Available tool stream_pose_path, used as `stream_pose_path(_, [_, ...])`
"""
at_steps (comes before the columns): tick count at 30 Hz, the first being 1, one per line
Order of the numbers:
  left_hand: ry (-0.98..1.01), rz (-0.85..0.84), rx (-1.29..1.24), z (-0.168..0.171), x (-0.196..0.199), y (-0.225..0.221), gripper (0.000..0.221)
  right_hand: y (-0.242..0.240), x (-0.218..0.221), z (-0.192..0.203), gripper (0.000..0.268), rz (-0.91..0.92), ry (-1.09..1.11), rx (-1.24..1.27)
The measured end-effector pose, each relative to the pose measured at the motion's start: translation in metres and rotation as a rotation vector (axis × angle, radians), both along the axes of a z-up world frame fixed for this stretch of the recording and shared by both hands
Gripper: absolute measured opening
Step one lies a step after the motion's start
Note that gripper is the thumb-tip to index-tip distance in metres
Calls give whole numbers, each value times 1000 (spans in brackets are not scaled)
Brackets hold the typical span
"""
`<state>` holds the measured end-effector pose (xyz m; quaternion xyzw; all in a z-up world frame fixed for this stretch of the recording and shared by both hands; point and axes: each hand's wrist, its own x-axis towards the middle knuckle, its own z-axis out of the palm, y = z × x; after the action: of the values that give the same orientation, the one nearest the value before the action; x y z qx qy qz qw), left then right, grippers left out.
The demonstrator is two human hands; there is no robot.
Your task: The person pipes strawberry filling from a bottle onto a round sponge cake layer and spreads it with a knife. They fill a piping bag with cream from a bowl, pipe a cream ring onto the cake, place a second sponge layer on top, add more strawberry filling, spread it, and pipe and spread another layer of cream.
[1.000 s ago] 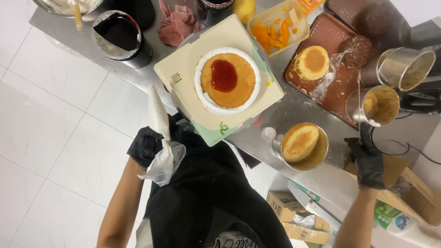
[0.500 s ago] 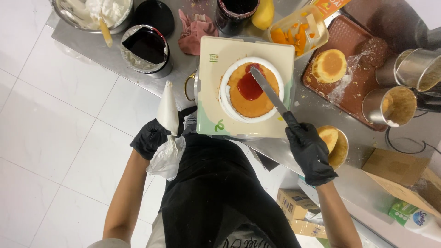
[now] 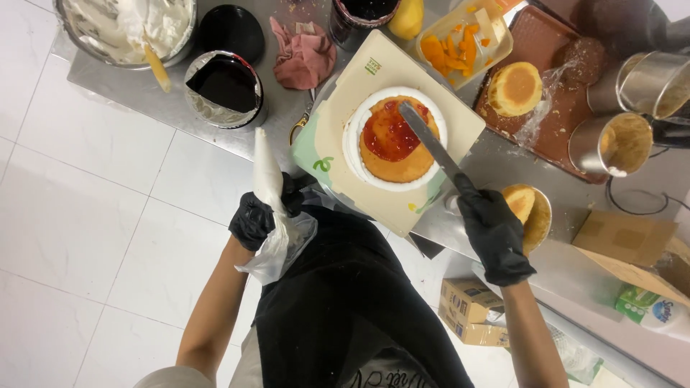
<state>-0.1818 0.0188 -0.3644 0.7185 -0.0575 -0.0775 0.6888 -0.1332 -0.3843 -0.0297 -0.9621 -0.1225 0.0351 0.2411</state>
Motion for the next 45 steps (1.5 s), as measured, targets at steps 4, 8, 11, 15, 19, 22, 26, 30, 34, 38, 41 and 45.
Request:
stream_pose_path(4, [3,-14,-74,37,4,-7,54,17,-5,2,40,50,16,17])
stream_pose_path(8, [13,7,-173,54,4,-11,52,5,-11,3,38,39,77,-50])
stream_pose_path(11, [18,31,-243,66,6,-13,51,-16,-7,-5,36,27,64,-167])
stream_pose_path(15, [33,50,-334,92,4,-18,49,-18,2,-15,23,50,5,34])
stream_pose_path(19, [102,66,-379,96,3,-14,46,12,-3,0,18,39,92,143])
stream_pose_path(22, [170,93,-427,98,3,-10,44,6,-6,0,25,-4,170,85])
stream_pose_path(26, [264,121,-492,101,3,-6,40,-16,-1,-8,22,-29,103,-124])
stream_pose_path(30, [370,127,-551,102,2,-5,37,-10,11,-6,23,-7,11,26])
stream_pose_path(34, [471,135,-608,105,13,-3,33,7,2,-9,29,114,-36,101])
stream_pose_path(38, [568,168,-674,110,8,1,30,13,-6,11,27,37,122,23])
stream_pose_path(41, [638,195,-724,113,6,4,28,-4,-7,10,27,-83,202,-102])
stream_pose_path(45, [738,215,-786,116,7,6,25,-16,-7,-8,27,25,-11,-8])
